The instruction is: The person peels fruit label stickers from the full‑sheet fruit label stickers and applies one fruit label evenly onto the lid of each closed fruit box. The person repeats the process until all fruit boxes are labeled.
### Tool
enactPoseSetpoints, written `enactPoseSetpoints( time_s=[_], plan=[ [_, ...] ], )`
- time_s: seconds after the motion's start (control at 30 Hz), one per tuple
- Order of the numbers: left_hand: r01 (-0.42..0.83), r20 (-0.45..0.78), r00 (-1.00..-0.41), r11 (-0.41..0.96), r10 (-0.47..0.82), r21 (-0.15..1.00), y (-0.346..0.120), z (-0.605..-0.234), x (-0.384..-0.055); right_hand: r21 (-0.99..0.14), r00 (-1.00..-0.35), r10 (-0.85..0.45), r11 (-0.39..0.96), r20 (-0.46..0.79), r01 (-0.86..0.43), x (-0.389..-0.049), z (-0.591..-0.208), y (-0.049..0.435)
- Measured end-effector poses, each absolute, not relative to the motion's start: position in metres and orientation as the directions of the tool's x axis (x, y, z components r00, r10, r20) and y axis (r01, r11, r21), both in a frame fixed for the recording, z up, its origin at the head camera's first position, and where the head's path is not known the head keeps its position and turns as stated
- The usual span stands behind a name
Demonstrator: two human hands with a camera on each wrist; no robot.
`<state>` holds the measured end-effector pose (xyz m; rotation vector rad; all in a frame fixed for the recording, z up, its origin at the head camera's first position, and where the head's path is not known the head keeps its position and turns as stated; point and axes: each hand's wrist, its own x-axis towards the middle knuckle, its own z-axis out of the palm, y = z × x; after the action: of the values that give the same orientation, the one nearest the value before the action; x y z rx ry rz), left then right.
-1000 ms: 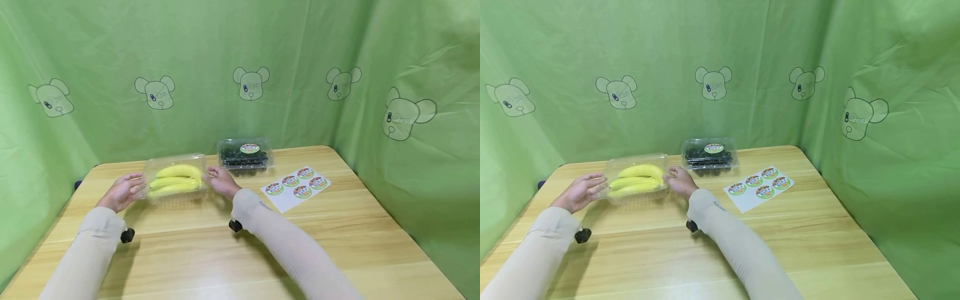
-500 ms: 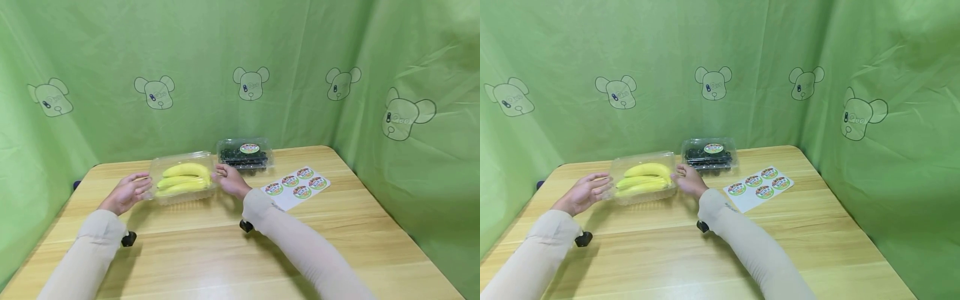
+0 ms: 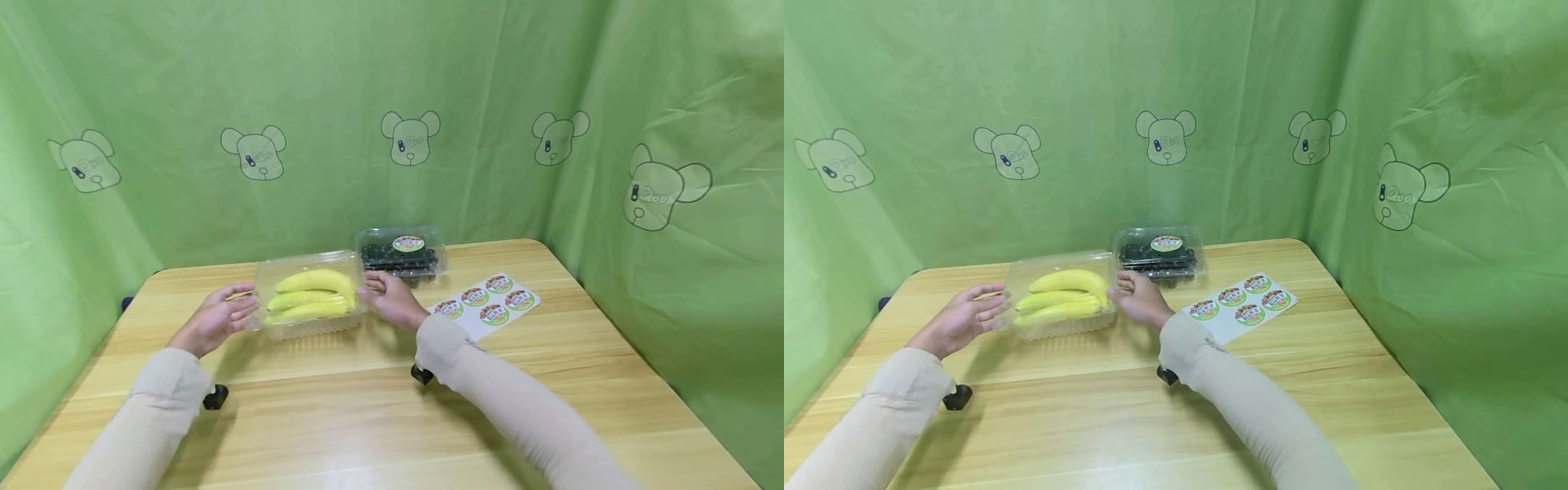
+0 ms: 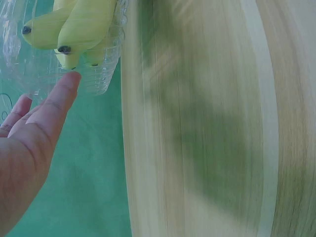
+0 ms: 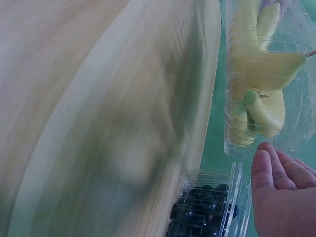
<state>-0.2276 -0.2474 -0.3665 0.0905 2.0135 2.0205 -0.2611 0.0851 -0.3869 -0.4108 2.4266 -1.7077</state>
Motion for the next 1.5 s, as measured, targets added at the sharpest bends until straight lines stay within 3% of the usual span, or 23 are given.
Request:
enactPoseSetpoints(
  time_s=[0.47, 1.5],
  plan=[
    [-0.138, -0.142, -0.952, 0.032, 0.272, 0.99, -0.23, -0.361, -0.22, -0.936, -0.949, -0.304, 0.302, 0.083, -0.179, -0.248, -0.383, 0.113],
    [-0.128, -0.122, -0.939, 0.002, 0.321, 0.992, -0.186, -0.37, -0.207, -0.966, -0.965, -0.259, 0.238, 0.037, -0.101, -0.224, -0.388, 0.16]
  ],
)
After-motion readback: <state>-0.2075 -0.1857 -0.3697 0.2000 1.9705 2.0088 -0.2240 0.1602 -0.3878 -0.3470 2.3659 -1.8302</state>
